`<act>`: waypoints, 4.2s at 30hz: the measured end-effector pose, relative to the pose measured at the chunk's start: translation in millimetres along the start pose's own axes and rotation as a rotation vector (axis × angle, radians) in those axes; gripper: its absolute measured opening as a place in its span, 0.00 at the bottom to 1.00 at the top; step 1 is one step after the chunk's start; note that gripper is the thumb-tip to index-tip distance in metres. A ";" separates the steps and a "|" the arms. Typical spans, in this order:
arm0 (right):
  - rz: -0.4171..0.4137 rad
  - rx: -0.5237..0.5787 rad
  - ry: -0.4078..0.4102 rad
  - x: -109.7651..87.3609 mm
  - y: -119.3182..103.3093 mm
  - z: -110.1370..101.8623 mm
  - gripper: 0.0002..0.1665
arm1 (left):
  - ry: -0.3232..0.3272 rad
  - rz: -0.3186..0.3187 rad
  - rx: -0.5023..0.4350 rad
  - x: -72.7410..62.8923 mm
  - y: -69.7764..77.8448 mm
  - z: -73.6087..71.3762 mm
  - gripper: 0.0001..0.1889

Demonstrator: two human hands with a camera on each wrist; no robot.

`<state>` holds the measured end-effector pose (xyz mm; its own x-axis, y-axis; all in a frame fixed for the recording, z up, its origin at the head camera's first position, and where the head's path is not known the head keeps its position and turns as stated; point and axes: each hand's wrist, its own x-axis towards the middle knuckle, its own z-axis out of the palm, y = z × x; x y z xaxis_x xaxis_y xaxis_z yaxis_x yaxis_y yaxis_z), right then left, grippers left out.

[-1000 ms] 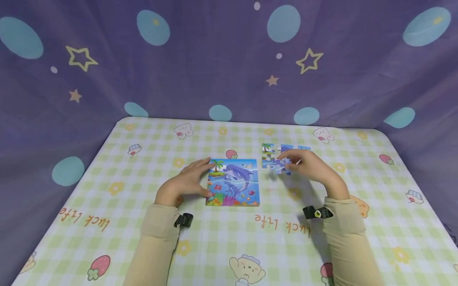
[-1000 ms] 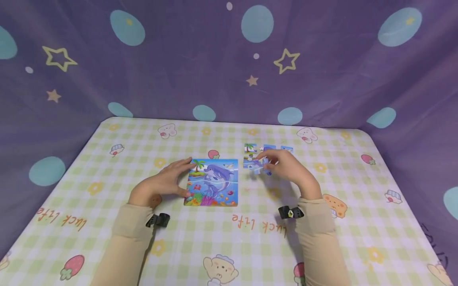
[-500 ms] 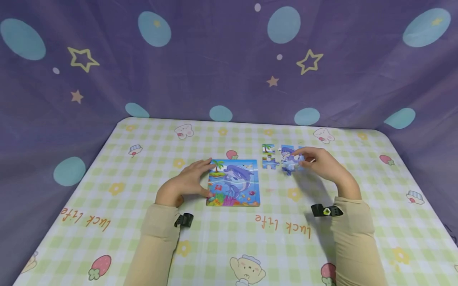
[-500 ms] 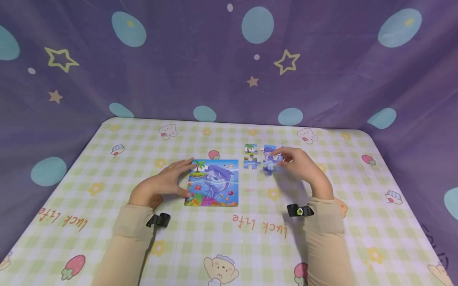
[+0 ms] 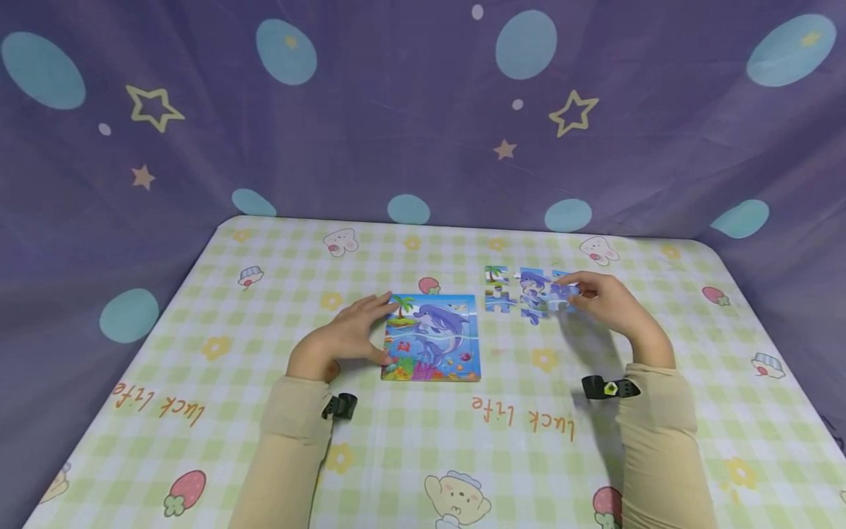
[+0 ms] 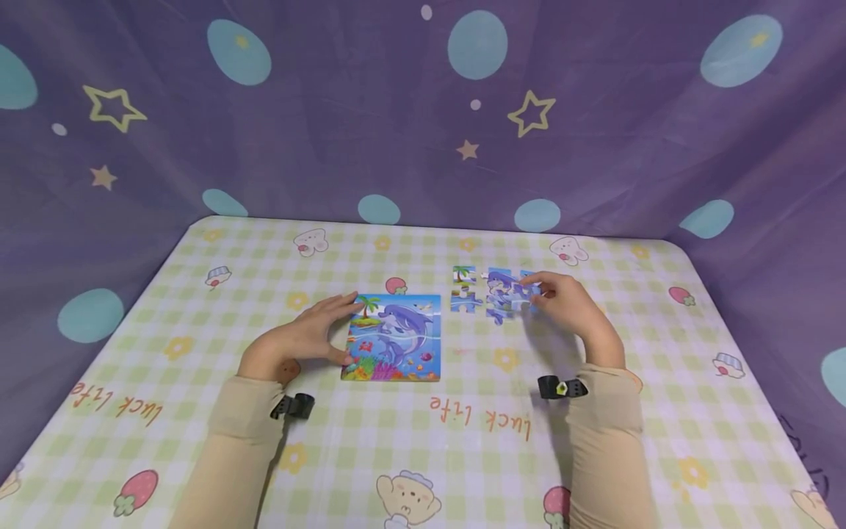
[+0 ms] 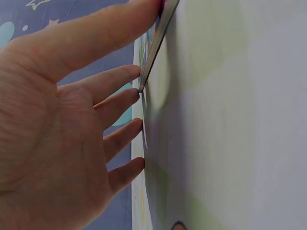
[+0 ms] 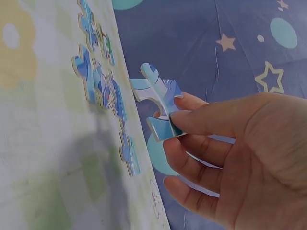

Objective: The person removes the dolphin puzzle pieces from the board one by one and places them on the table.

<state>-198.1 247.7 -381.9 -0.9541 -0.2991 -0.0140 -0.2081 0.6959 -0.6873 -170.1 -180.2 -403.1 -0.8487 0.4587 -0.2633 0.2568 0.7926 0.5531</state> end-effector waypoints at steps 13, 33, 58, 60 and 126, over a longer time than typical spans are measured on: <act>0.105 0.023 -0.002 2.4 16.2 -0.6 0.17 | 0.005 -0.002 -0.008 -1.7 1.0 -1.1 0.52; 0.071 -0.037 -0.027 8.3 35.4 13.6 0.19 | -0.002 -0.017 -0.018 -4.3 1.0 -0.6 0.51; 0.123 -0.015 0.012 6.0 26.6 10.8 0.24 | -0.019 -0.028 -0.015 0.5 -0.1 -0.4 0.53; 0.124 -0.012 0.023 7.6 23.7 11.1 0.24 | -0.020 -0.025 -0.013 0.7 0.0 -0.8 0.53; -0.075 0.170 0.014 15.7 -94.5 94.7 0.14 | -0.017 -0.004 -0.052 -2.7 -2.0 -2.3 0.50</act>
<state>-173.0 115.3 -386.0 -0.9403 -0.3364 0.0513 -0.2407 0.5511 -0.7989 -169.5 -183.9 -401.7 -0.8416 0.4626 -0.2788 0.2287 0.7729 0.5919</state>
